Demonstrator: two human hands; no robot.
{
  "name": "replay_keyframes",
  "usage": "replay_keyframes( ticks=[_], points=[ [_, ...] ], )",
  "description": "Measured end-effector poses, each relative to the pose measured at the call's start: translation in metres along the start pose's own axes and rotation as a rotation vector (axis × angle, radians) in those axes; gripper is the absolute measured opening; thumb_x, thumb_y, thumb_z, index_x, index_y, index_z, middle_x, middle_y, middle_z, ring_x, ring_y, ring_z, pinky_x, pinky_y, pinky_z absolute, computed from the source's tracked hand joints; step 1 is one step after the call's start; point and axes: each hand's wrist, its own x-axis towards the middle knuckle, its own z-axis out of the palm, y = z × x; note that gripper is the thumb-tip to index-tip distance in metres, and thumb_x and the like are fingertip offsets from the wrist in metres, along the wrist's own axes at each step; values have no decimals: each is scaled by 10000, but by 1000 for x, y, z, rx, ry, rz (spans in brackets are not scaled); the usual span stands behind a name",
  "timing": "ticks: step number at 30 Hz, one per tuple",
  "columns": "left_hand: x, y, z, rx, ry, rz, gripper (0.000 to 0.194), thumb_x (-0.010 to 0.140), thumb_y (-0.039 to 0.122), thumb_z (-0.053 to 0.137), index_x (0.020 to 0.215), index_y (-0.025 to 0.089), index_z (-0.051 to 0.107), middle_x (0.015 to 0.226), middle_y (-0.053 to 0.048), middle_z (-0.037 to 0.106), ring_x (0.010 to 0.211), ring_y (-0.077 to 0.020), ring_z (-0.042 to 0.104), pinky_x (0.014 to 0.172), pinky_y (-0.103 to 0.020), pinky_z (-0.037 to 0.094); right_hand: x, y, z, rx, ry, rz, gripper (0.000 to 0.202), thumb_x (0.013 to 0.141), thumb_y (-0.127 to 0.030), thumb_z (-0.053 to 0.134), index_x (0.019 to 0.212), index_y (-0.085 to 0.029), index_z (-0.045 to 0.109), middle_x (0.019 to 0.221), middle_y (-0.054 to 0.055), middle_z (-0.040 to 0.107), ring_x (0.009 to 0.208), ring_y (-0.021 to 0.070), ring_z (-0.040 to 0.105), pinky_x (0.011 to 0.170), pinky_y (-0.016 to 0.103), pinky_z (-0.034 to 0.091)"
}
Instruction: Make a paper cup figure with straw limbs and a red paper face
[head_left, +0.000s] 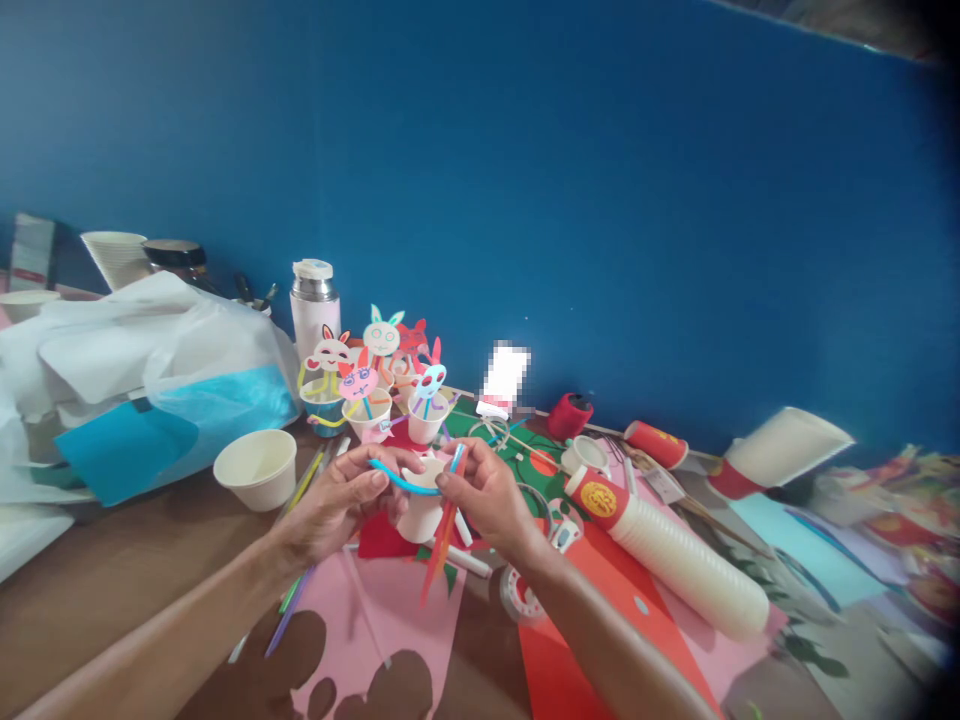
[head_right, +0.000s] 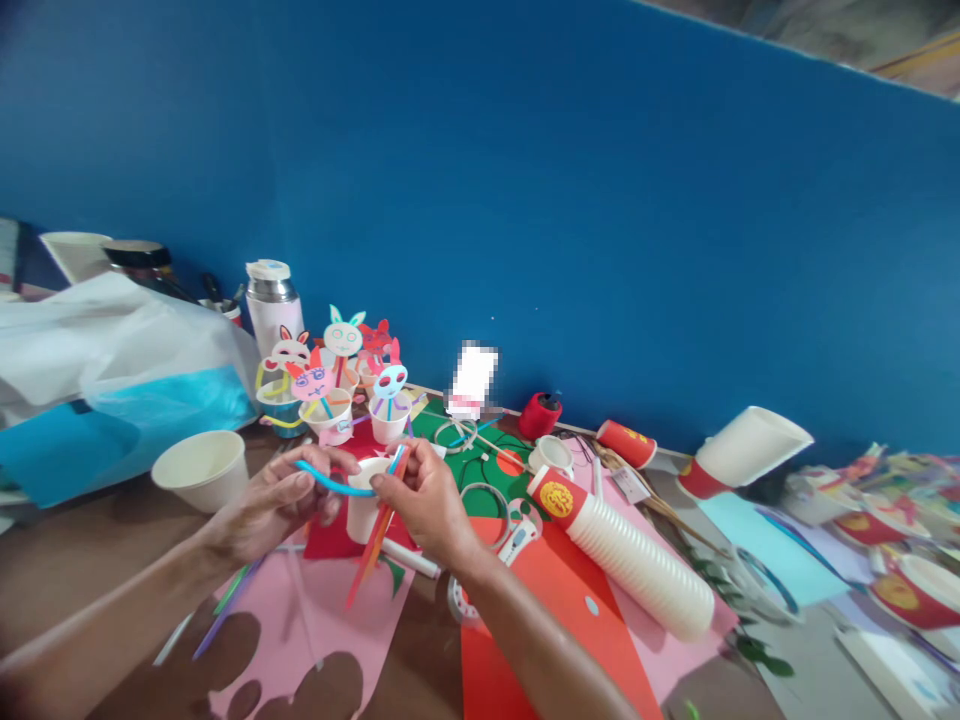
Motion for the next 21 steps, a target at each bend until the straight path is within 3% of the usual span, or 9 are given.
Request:
replay_keyframes(
  ticks=[4, 9, 12, 16, 21],
  points=[
    [-2, 0, 2, -53, -19, -59, 200, 740, 320, 723, 758, 169, 593, 846, -22, 681, 636, -156, 664, 551, -235, 536, -1, 1, 0, -6, 2, -23, 328, 695, -276, 700, 959, -218, 515, 722, -35, 606, 635, 128, 580, 590, 238, 465],
    [-3, -5, 0, 0, -85, -71, 147, 787, 281, 683, 784, 160, 598, 803, -22, 677, 668, -160, 666, 636, -272, 540, -1, 2, -2, 27, 12, -43, 403, 699, -305, 718, 1035, -229, 510, 766, -22, 635, 679, 142, 610, 640, 254, 472],
    [-3, -8, -2, 52, -109, -63, 105, 814, 247, 653, 821, 156, 602, 849, -39, 670, 709, -169, 662, 679, -303, 530, -1, -2, -3, 41, 29, -2, 420, 670, -335, 746, 1016, -223, 536, 742, -27, 636, 675, 141, 614, 647, 253, 479],
    [-1, -11, -4, 121, -81, -23, 61, 834, 211, 626, 828, 152, 613, 906, -48, 651, 768, -173, 651, 698, -303, 526, -3, -9, -2, -4, -36, 61, 281, 689, -366, 724, 877, -187, 617, 692, -22, 623, 615, 121, 587, 615, 242, 473],
    [-1, -12, -1, 187, -12, 20, 59, 836, 215, 621, 830, 160, 640, 1097, -48, 576, 747, -153, 645, 664, -295, 540, -5, -8, 3, -81, -116, -20, 191, 740, -348, 680, 807, -171, 651, 742, 3, 645, 679, 139, 603, 669, 270, 482]
  ],
)
